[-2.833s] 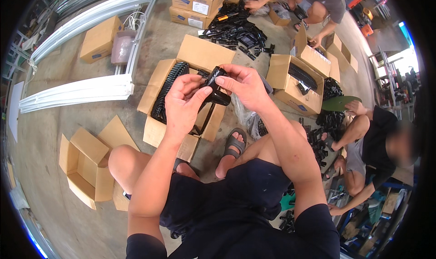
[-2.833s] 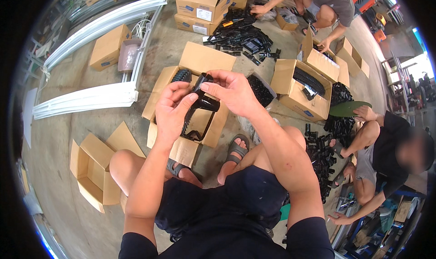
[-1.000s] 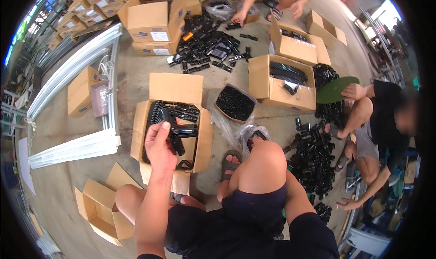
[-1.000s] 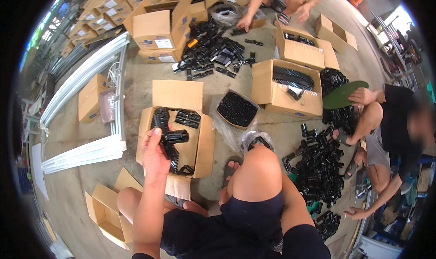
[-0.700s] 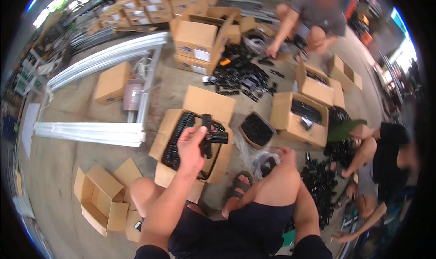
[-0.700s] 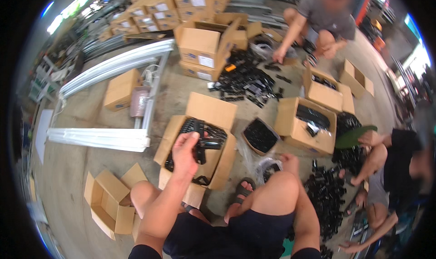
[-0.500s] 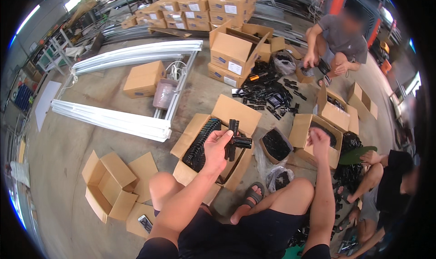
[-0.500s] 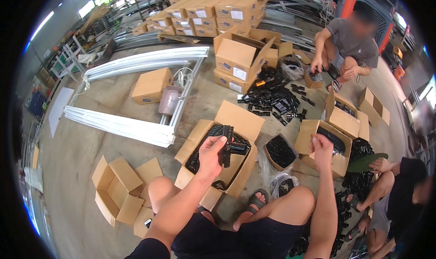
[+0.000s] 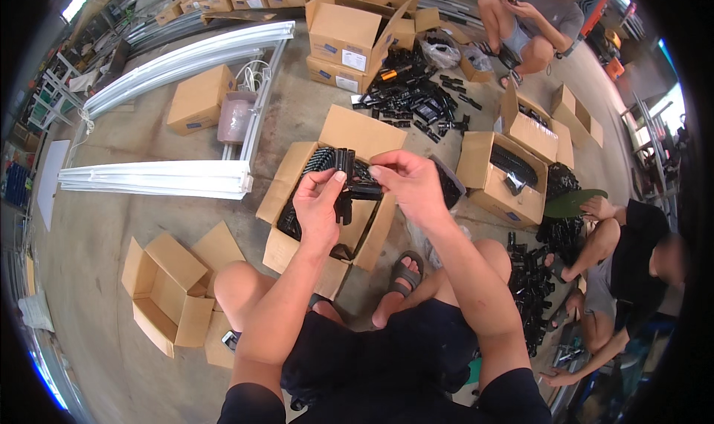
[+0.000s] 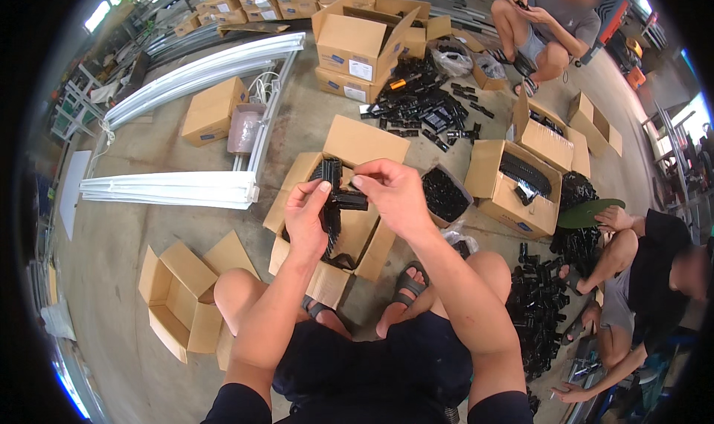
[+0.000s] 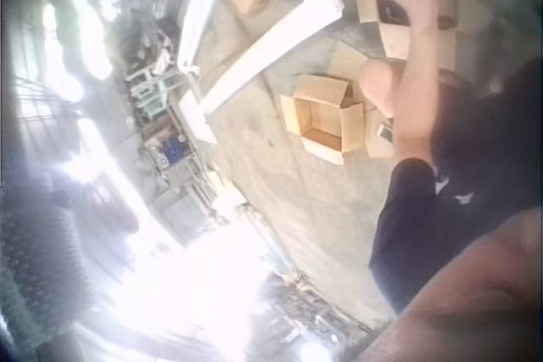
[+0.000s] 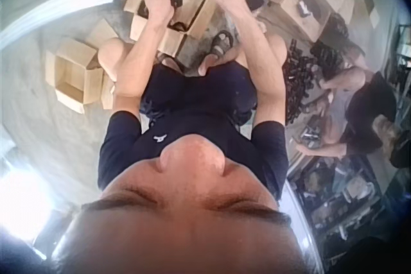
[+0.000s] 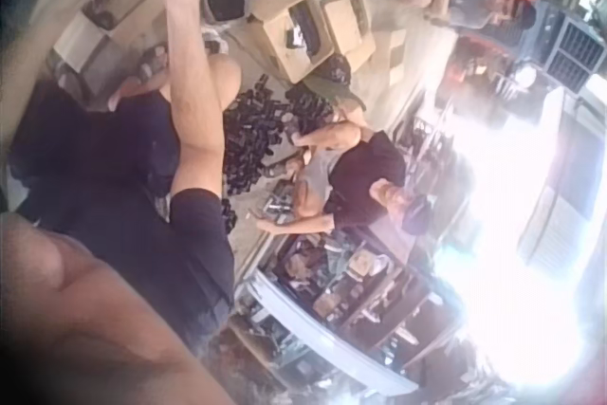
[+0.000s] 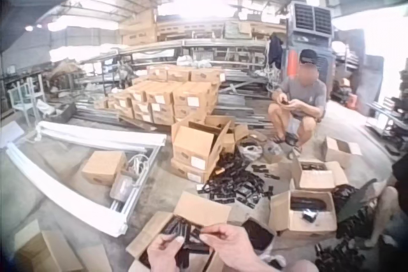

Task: The person sits on the floor and assembles small black plastic components by hand. They pick up individual parts from a cardboard box, connect them together, and place the assembled units back into the box. The process is repetitive and involves handling multiple identical items.

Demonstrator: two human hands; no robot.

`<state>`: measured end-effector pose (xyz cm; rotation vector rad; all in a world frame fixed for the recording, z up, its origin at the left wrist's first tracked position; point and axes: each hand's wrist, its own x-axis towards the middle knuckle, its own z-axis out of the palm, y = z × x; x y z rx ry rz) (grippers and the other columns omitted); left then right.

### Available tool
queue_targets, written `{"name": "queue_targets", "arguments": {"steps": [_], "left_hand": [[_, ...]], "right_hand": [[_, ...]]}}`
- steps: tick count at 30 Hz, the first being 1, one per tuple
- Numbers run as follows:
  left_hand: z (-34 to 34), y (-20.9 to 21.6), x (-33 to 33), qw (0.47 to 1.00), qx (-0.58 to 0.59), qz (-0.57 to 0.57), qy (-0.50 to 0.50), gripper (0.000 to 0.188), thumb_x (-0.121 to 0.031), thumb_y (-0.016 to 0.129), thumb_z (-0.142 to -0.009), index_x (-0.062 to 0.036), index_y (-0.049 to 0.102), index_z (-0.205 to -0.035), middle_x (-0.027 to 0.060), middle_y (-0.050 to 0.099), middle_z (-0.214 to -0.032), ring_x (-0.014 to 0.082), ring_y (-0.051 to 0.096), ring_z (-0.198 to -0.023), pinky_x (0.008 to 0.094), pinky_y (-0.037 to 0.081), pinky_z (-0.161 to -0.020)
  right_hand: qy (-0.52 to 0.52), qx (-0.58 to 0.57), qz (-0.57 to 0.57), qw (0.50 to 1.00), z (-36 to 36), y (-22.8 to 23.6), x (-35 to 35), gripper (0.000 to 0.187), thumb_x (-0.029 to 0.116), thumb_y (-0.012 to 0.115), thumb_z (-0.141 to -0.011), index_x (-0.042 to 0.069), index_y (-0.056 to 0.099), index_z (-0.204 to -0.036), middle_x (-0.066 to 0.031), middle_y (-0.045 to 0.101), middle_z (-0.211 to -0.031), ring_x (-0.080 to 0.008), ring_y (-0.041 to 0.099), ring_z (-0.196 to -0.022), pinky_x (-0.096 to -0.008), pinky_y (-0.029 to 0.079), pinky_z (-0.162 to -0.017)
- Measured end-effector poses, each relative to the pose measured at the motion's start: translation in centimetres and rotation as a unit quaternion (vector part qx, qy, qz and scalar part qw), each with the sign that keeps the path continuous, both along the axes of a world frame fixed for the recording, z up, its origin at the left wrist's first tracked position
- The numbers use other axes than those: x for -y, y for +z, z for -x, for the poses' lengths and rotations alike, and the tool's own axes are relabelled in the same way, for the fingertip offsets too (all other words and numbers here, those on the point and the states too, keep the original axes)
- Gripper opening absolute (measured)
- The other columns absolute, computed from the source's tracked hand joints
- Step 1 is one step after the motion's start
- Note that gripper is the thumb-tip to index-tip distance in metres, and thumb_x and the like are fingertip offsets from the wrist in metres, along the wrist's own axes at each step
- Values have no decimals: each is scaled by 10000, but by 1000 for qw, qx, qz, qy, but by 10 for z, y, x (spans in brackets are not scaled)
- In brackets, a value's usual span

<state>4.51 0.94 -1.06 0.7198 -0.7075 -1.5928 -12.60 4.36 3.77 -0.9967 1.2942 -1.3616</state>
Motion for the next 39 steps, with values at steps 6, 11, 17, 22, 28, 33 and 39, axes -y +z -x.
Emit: {"name": "queue_targets", "arguments": {"steps": [6,11,17,22,28,33,39], "left_hand": [[1,-11,1,999,29,9,18,144,-19,745,-948,-17,662,-1067,86,749,-1001,88,691,-854,225,549,-770],[5,-10,5,999,45,15,26,146,-26,746,-951,-13,669,-1074,60,742,-974,66,668,-813,212,532,-730],[9,-17,11,998,51,14,26,150,-27,746,-952,-4,669,-1079,63,742,-967,73,672,-819,217,537,-745],[12,-22,12,998,56,16,22,156,-22,751,-946,0,669,-1078,75,748,-980,79,684,-832,218,544,-760],[16,-23,12,997,64,22,25,162,-17,758,-939,-1,670,-1073,78,749,-972,75,680,-819,218,544,-757],[17,-17,9,996,76,32,28,163,-12,757,-938,0,670,-1075,74,748,-964,62,667,-798,213,535,-742],[12,-14,8,996,85,29,23,172,-14,762,-934,2,673,-1081,68,746,-965,57,663,-806,209,526,-741]], "right_hand": [[-36,49,-42,997,-10,-28,18,117,37,758,-926,-24,762,-1026,-39,743,-908,-73,637,-790,-236,510,-683],[-26,116,-91,989,-13,-32,24,139,88,781,-923,-37,748,-976,-46,729,-870,-91,636,-763,-249,507,-695],[-25,126,-91,988,-11,-38,29,152,102,796,-912,-37,745,-946,-54,731,-863,-93,631,-747,-252,499,-680],[-30,86,-108,990,-8,-41,30,159,109,796,-912,-41,748,-937,-56,730,-851,-90,621,-728,-253,487,-649],[-44,18,-75,996,-10,-40,25,179,123,783,-923,-50,752,-956,-40,719,-812,-75,585,-696,-248,465,-616],[-36,-68,-78,994,-6,-34,21,191,139,767,-934,-51,758,-953,-31,712,-786,-72,561,-675,-258,453,-597],[-8,-151,-56,987,-5,-31,20,182,138,757,-938,-44,755,-942,-6,688,-778,-70,554,-684,-261,462,-612]]}}
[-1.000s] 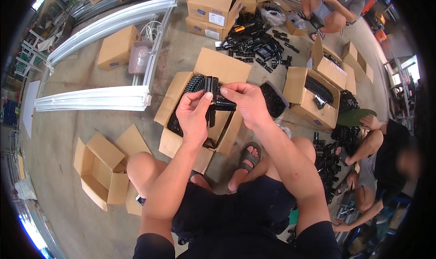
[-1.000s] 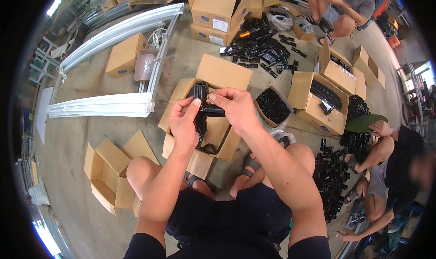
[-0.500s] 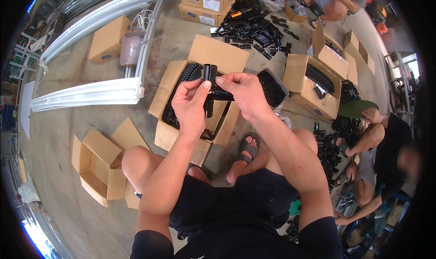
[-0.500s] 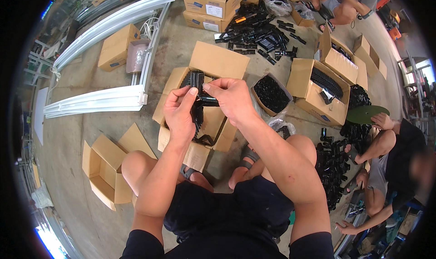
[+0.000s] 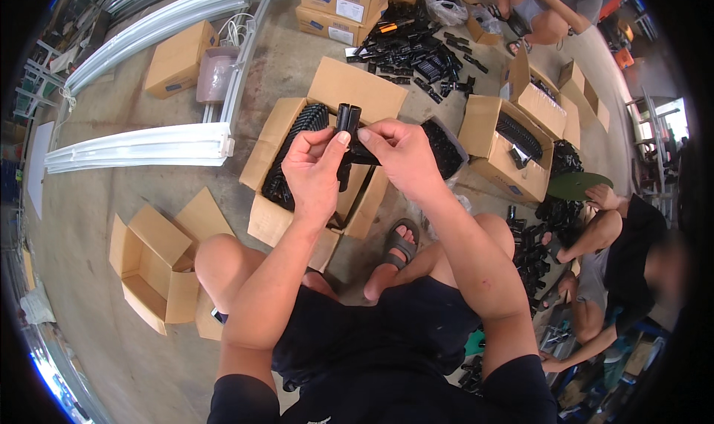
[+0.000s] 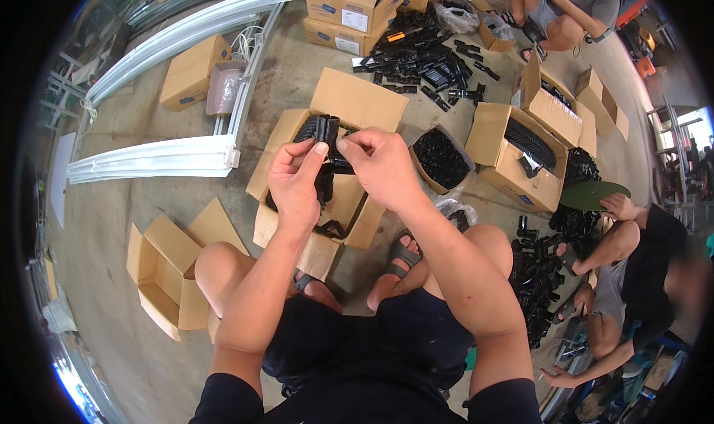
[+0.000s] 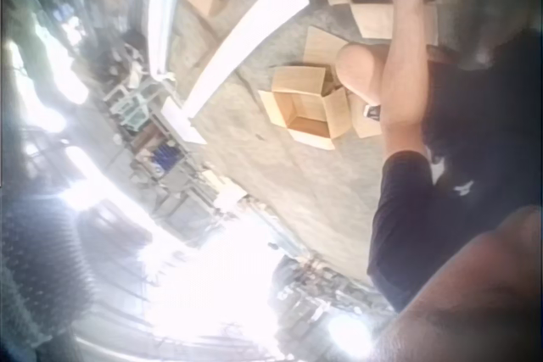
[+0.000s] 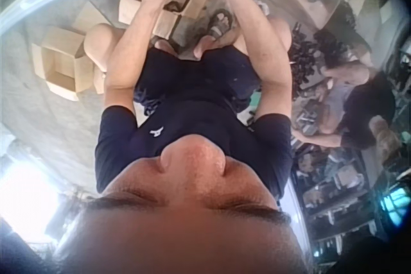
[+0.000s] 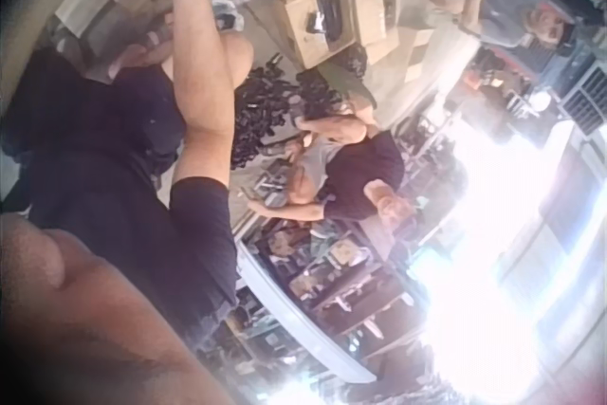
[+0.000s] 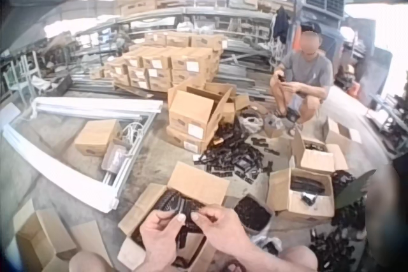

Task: The person sits on the floor and assembles small black plastic components by hand. They pick up individual parts from a cardboard box, connect them together, and place the assembled units back into the box. The process is repetitive and involves handling multiple identical items.

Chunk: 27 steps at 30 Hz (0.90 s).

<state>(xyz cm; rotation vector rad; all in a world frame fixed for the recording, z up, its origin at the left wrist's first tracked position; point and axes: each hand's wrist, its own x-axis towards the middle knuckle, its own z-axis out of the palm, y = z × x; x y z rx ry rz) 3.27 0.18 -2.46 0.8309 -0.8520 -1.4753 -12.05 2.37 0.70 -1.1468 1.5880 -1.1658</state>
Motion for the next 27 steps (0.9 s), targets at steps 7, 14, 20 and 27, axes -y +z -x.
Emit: {"name": "queue_targets", "arguments": {"steps": [7,14,20,27], "left_hand": [[2,2,-3,1000,12,6,19,153,3,751,-936,20,671,-1066,83,749,-977,75,682,-850,208,536,-775],[1,7,-5,999,15,18,28,122,-7,732,-955,6,670,-1059,61,743,-917,53,664,-772,207,531,-702],[1,9,-6,999,10,27,25,126,0,731,-955,6,664,-1062,60,740,-920,51,657,-772,204,529,-712],[2,10,-7,999,13,42,22,119,-2,724,-961,5,663,-1062,59,740,-914,49,658,-771,202,530,-704]], "right_hand": [[-10,157,17,987,-1,-15,2,161,148,760,-936,-10,739,-957,-9,683,-791,-78,584,-711,-263,474,-629],[8,103,28,994,-5,-6,2,270,250,717,-975,-17,722,-935,-38,668,-739,-98,582,-688,-312,489,-632],[22,46,-31,998,0,4,0,172,166,740,-949,0,713,-984,-26,691,-832,-91,597,-747,-289,513,-695],[44,-3,-48,998,1,15,-4,221,206,686,-1009,-14,693,-1025,6,664,-870,-56,549,-775,-259,483,-706]]}}
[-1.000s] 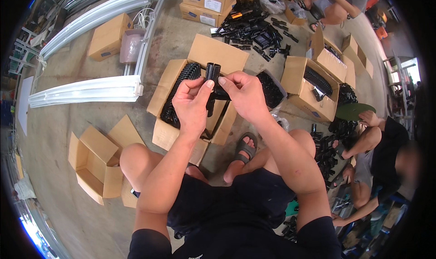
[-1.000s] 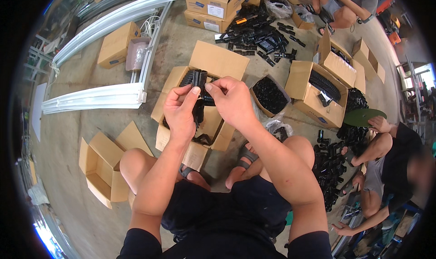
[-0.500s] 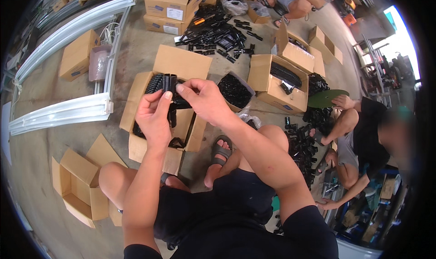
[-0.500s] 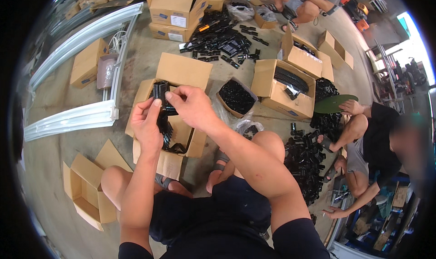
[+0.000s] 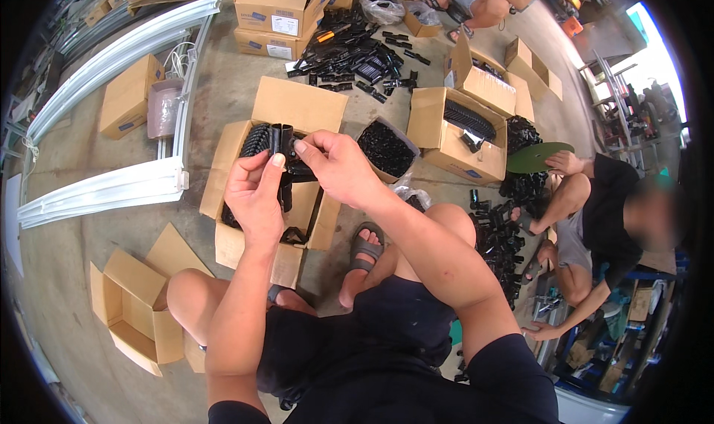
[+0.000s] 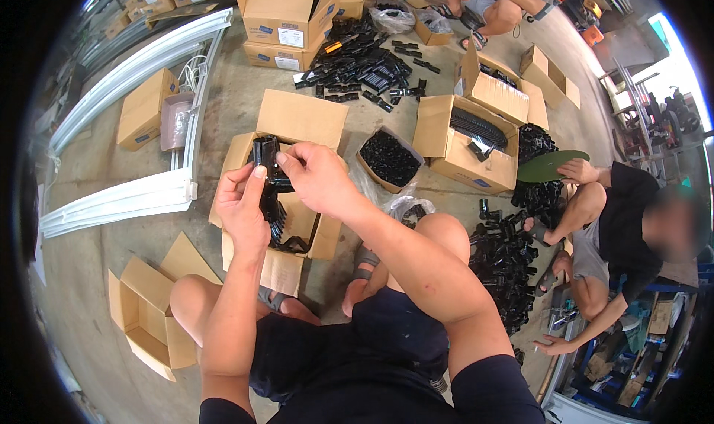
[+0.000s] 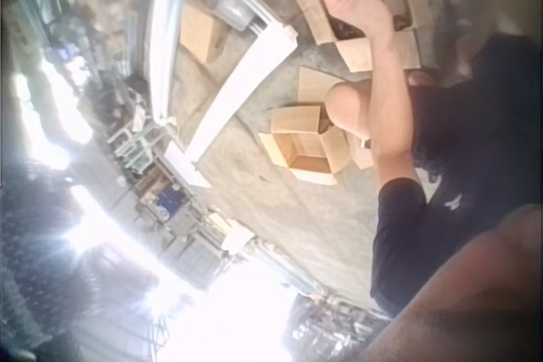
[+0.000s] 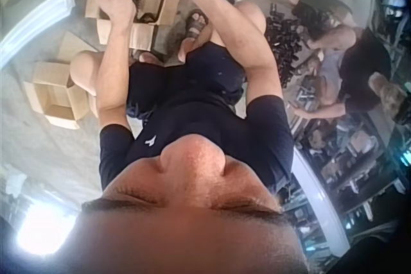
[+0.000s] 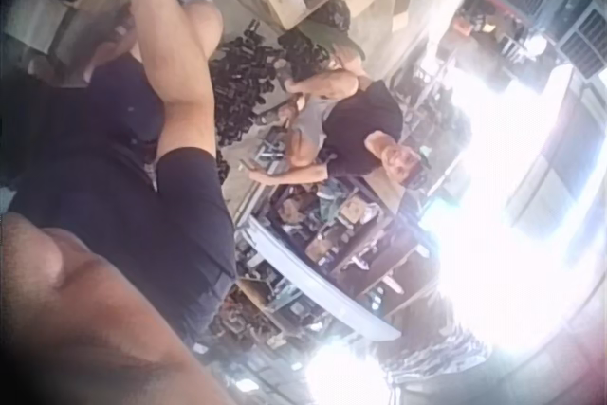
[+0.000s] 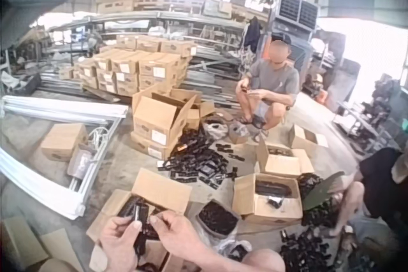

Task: The person sits on the floor and assembles small black plastic components by hand. They pick up individual parts from a cardboard box, connect them together, and place the assembled units back into the box. The process is repetitive and involves handling multiple identical items.

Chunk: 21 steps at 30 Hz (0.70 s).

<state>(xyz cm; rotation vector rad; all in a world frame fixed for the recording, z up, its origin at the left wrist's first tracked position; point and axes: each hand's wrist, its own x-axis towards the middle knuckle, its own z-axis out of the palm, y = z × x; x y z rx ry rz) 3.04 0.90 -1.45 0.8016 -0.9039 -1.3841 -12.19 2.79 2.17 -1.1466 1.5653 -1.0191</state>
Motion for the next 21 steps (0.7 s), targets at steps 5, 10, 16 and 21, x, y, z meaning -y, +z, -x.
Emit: {"name": "queue_targets", "arguments": {"steps": [5,10,16,21], "left_hand": [[0,-1,1,1000,4,-13,3,116,-11,723,-964,5,663,-1062,57,738,-909,46,653,-755,204,528,-692],[-1,-2,1,1000,12,-9,6,114,-17,723,-966,4,664,-1062,55,736,-902,44,648,-748,202,524,-687],[-2,0,2,1000,10,0,1,126,-16,729,-962,7,664,-1067,56,737,-911,49,653,-764,204,526,-701],[-4,-5,0,1000,8,-1,-2,142,5,731,-954,17,656,-1073,73,743,-960,65,668,-832,210,531,-760]], "right_hand": [[-5,91,50,995,-4,-7,-2,232,212,661,-1022,-16,689,-1053,1,670,-899,-64,565,-813,-261,494,-743],[10,83,31,996,-3,-1,-2,236,212,657,-1024,-17,680,-1074,-1,676,-931,-68,580,-849,-268,500,-762],[3,28,-14,999,-2,6,0,242,223,666,-1019,-17,676,-1049,10,652,-883,-61,548,-799,-261,478,-718],[-5,62,28,998,-7,4,-3,207,182,676,-1001,-19,671,-1050,-24,675,-886,-95,589,-788,-291,504,-719]]}}
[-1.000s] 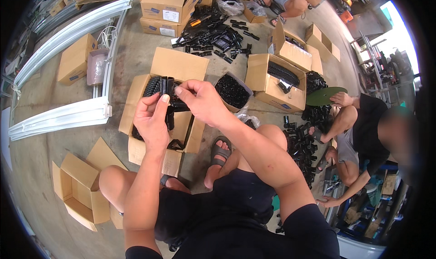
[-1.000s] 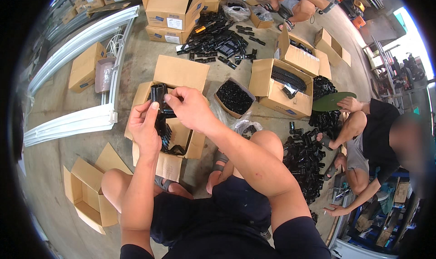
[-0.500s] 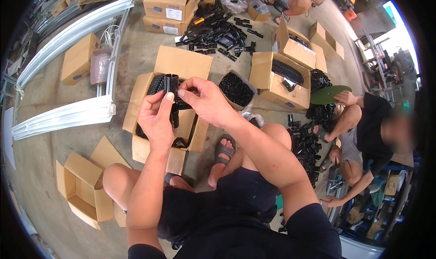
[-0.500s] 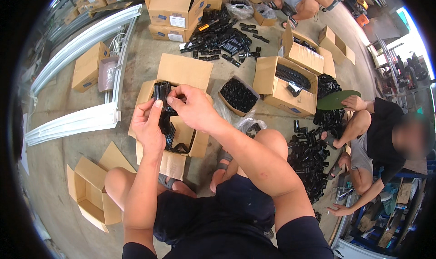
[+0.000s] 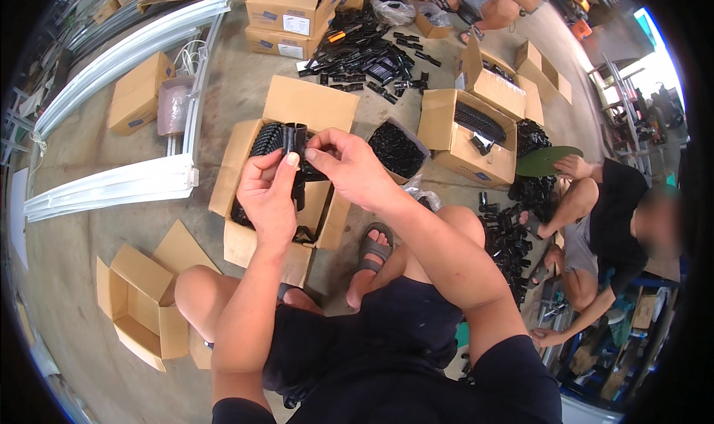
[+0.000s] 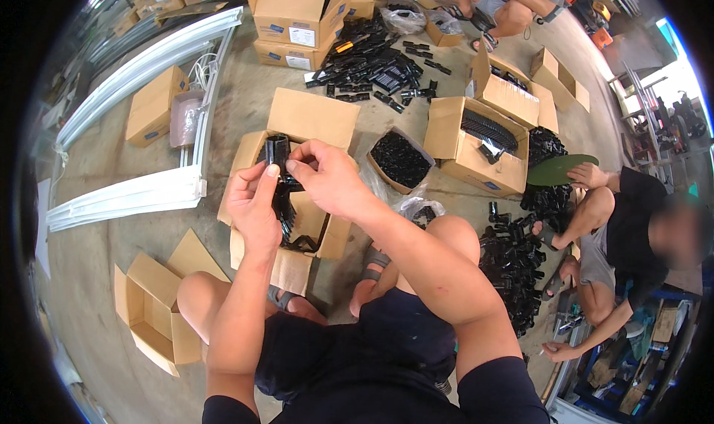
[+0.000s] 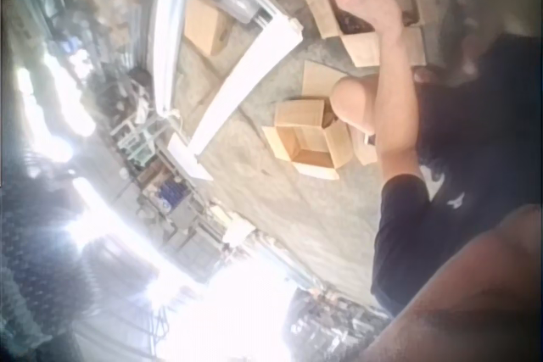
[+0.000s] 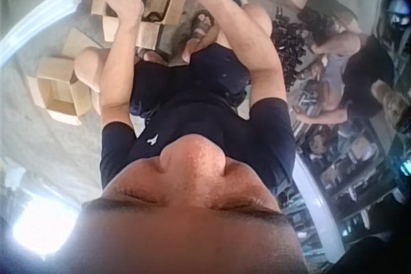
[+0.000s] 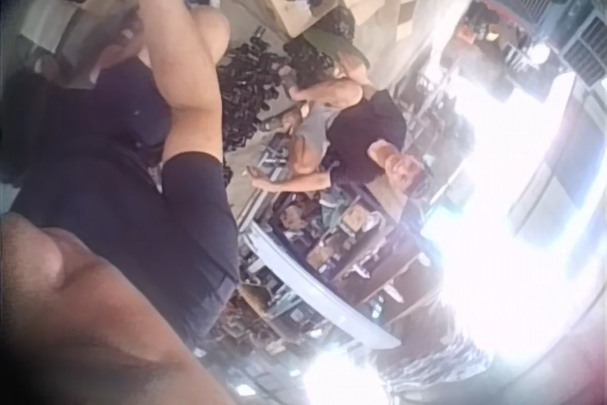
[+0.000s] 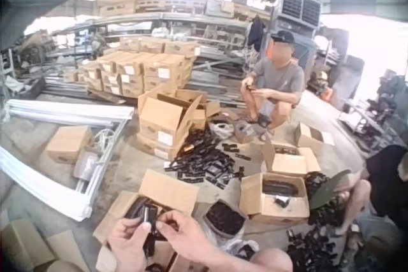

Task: The person sits on the floor and assembles small black plastic components by hand. They pick up individual parts from a cardboard box, connect them together, and place the assembled units back into the box. The process is repetitive and involves handling multiple identical items.

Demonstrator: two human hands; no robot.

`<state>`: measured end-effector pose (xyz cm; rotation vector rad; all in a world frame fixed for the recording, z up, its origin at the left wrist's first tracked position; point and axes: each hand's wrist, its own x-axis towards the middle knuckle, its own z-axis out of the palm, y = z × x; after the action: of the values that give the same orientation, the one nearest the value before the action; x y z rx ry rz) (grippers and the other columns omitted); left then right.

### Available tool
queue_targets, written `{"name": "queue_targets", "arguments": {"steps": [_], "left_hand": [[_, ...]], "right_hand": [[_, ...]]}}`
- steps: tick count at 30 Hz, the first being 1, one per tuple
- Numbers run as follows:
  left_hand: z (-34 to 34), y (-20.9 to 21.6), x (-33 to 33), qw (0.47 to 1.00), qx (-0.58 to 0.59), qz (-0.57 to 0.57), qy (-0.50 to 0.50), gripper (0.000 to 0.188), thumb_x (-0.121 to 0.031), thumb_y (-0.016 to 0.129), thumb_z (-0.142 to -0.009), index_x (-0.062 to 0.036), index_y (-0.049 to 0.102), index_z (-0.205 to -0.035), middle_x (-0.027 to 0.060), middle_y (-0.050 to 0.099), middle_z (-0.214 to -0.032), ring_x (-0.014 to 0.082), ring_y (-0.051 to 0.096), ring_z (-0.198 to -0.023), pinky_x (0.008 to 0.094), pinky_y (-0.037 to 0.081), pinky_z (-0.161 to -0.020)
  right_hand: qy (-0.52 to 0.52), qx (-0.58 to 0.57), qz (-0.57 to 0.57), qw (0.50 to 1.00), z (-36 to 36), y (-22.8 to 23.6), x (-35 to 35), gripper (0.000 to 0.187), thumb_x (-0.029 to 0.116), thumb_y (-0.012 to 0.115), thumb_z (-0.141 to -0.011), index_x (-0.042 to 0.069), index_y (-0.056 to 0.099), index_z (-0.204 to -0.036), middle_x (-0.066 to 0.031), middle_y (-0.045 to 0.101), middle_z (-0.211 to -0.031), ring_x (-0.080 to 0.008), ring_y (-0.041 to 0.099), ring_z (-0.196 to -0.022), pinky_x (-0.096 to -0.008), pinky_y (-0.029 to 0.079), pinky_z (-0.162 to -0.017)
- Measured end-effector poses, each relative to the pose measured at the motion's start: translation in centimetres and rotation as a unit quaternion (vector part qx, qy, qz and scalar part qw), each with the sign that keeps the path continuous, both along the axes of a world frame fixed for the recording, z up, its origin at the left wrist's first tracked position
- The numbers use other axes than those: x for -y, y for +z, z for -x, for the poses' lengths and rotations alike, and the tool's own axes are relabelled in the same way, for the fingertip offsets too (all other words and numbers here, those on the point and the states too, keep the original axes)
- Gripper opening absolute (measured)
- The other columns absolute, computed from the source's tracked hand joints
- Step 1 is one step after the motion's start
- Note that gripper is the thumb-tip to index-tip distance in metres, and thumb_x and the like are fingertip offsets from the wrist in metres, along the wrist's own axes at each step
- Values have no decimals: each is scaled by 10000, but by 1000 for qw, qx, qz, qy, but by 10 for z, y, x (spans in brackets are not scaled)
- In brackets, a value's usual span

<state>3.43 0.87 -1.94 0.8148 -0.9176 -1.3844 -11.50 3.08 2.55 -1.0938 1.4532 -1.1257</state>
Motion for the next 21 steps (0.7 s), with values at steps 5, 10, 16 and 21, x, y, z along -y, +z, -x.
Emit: {"name": "queue_targets", "arguments": {"steps": [5,10,16,21], "left_hand": [[2,2,0,1000,-18,-22,-13,148,19,731,-949,18,654,-1076,89,746,-994,70,674,-865,211,535,-790],[9,7,-2,1000,-6,-7,1,139,-1,739,-945,-6,667,-1064,59,739,-944,50,651,-797,211,523,-736],[6,15,2,999,30,-21,7,144,-10,761,-928,-21,678,-1046,27,724,-924,43,627,-779,207,512,-681],[-16,16,-1,996,-61,-59,-28,135,-24,755,-934,1,684,-1046,42,724,-905,48,631,-777,225,529,-690]], "right_hand": [[9,77,38,996,6,-13,-1,194,174,671,-1012,-11,663,-1071,28,640,-925,-68,544,-820,-250,470,-737],[13,-13,18,1000,14,-16,1,222,188,678,-994,-19,674,-1073,-35,674,-872,-99,593,-786,-293,502,-707],[3,-46,40,998,7,-13,5,258,240,640,-1025,-8,694,-1072,-36,670,-877,-107,580,-806,-304,495,-719],[36,-52,70,996,-8,-9,7,153,119,656,-993,-5,689,-1077,-5,657,-946,-94,555,-862,-266,464,-758]]}}
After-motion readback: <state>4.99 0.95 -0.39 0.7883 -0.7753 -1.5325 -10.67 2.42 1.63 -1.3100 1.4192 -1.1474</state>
